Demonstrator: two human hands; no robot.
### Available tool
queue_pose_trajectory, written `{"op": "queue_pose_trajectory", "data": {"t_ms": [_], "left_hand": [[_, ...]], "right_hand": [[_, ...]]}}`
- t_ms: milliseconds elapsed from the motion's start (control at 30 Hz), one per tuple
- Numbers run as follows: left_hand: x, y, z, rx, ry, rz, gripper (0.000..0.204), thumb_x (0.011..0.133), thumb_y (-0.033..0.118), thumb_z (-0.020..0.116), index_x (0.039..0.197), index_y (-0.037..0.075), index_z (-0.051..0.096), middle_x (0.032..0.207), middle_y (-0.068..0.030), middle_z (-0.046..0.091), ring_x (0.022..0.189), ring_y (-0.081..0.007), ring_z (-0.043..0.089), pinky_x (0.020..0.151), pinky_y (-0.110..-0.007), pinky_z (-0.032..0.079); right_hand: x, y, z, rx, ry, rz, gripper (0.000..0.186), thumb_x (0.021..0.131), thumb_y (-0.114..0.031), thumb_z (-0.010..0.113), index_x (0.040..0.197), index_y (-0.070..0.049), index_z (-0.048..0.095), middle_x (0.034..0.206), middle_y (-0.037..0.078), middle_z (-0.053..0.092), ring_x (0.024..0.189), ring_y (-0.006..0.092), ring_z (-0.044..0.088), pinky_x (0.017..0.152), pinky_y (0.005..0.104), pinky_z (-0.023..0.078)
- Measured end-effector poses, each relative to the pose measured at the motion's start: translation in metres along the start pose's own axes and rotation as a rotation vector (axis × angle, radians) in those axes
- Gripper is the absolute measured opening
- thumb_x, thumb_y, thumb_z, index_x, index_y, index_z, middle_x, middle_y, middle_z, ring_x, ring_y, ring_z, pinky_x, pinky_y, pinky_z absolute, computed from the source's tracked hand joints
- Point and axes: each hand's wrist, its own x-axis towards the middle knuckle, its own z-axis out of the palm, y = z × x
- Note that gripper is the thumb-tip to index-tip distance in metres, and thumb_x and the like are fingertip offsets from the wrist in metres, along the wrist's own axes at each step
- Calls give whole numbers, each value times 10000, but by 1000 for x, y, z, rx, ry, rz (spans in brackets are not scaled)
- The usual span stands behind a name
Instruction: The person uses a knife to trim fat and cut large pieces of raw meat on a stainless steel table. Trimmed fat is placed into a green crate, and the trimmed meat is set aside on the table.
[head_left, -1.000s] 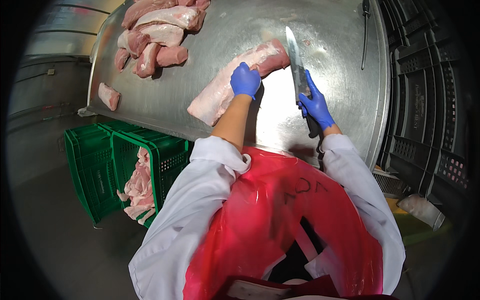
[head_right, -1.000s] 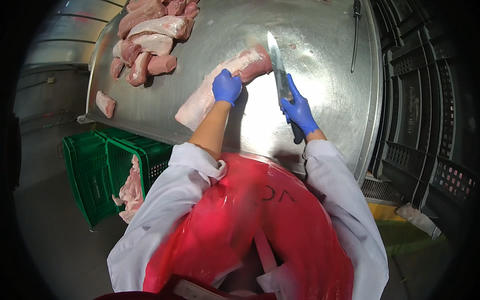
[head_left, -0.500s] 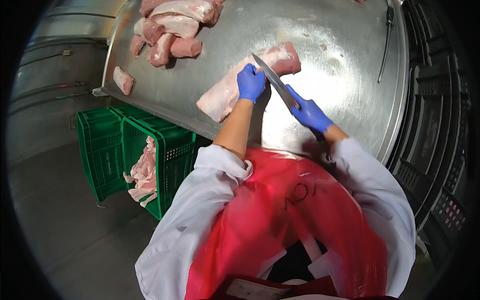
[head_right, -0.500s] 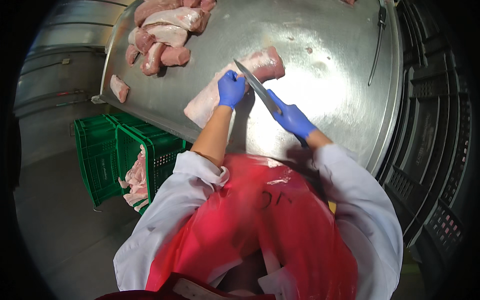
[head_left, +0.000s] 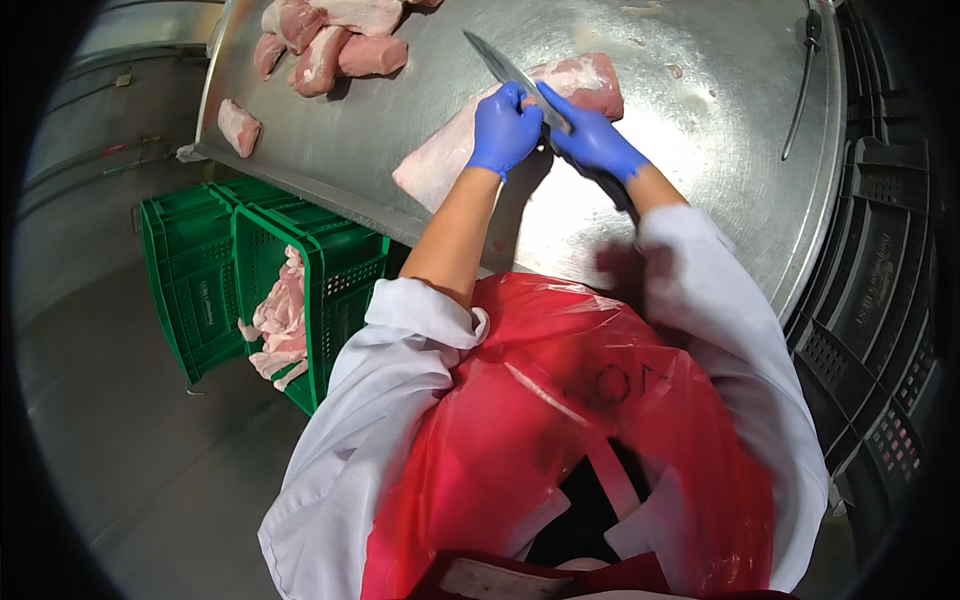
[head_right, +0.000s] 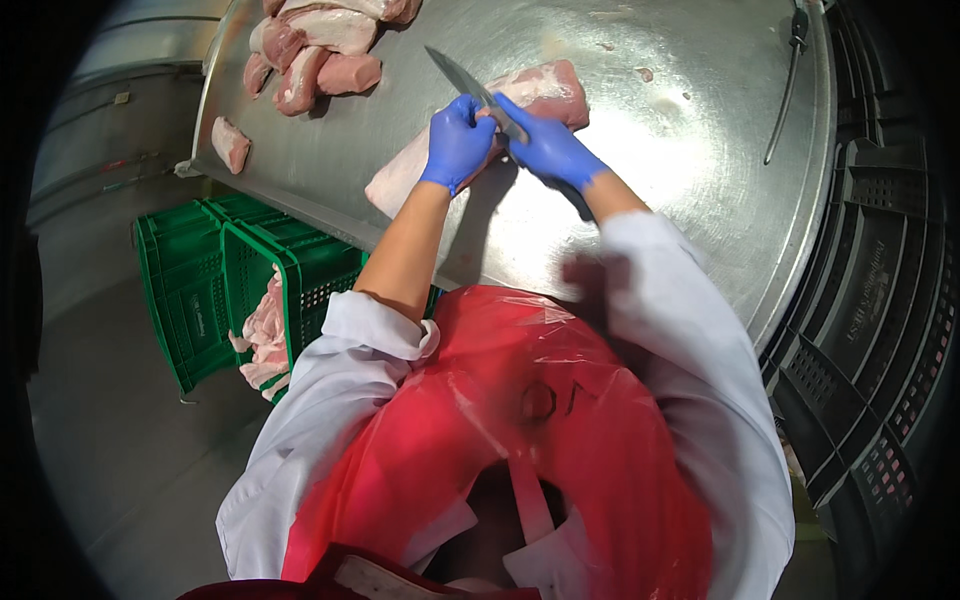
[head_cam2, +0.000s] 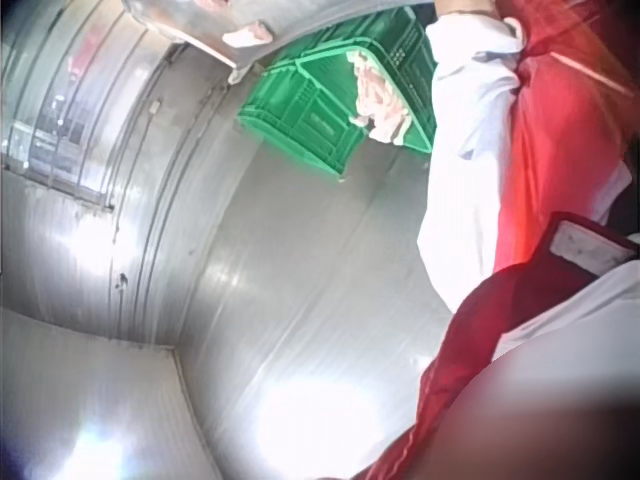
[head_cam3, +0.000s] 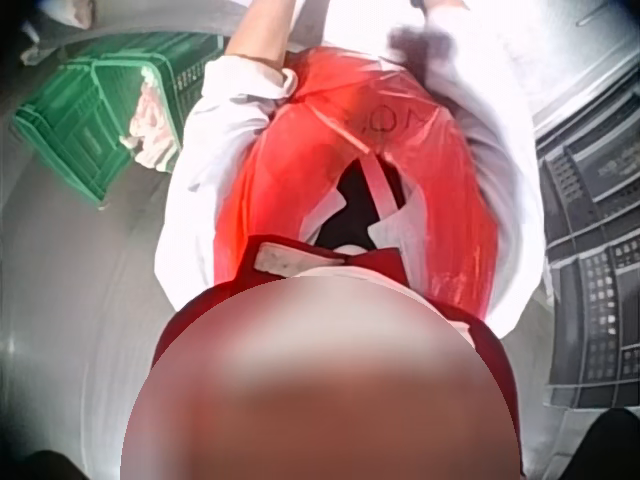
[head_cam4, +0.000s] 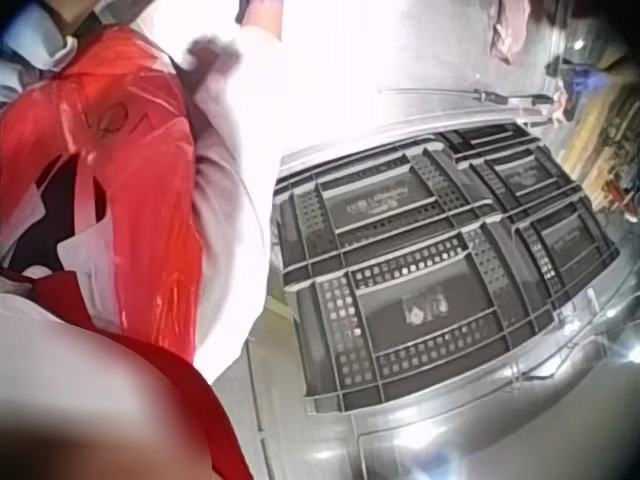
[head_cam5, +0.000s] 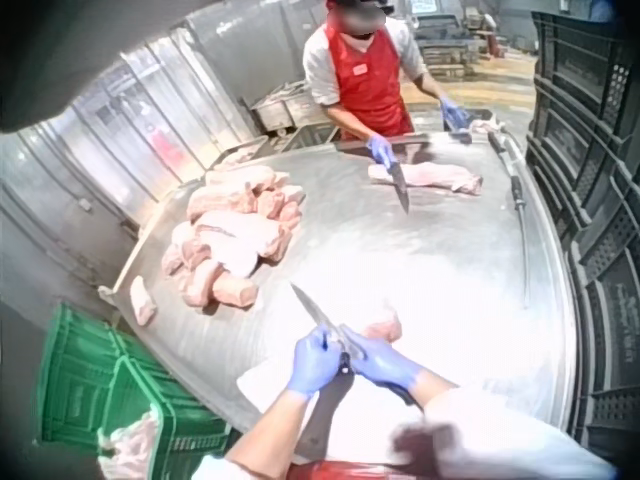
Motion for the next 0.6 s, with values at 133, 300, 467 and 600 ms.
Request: {"op": "queue_pose_trajectory", "data": {"t_ms": [133,300,467,600], "left_hand": [[4,-22,-17,-232,53,-111,167,863,138,643,790,-10,620,696,-78,629,633,-131,565,624,-315,486],[3,-25,-29,-265,-29,-41,153,866,123,627,796,-13,617,693,-104,635,645,-131,565,629,-324,491],[16,-18,-43,-295,-81,-77,97,893,89,626,848,3,637,747,-36,643,666,-106,572,626,-269,479],[21,-32,-59,-587,-25,-208,70,880,67,632,866,1,648,771,-19,626,652,-81,540,588,-236,442]], "right_hand": [[-25,-15,2,-199,-81,134,586,1009,-212,473,1573,-251,318,966,135,681,841,191,627,814,346,520],[-46,-3,0,-248,-168,218,676,954,-219,509,1580,-319,273,845,153,700,708,252,678,710,386,544],[13,-5,21,-268,-104,59,656,973,-196,480,1575,-345,265,937,223,694,747,319,681,749,418,535],[-59,34,17,-324,-134,-131,658,956,-201,504,1574,-271,290,1191,285,652,1055,389,673,961,431,490]]}}
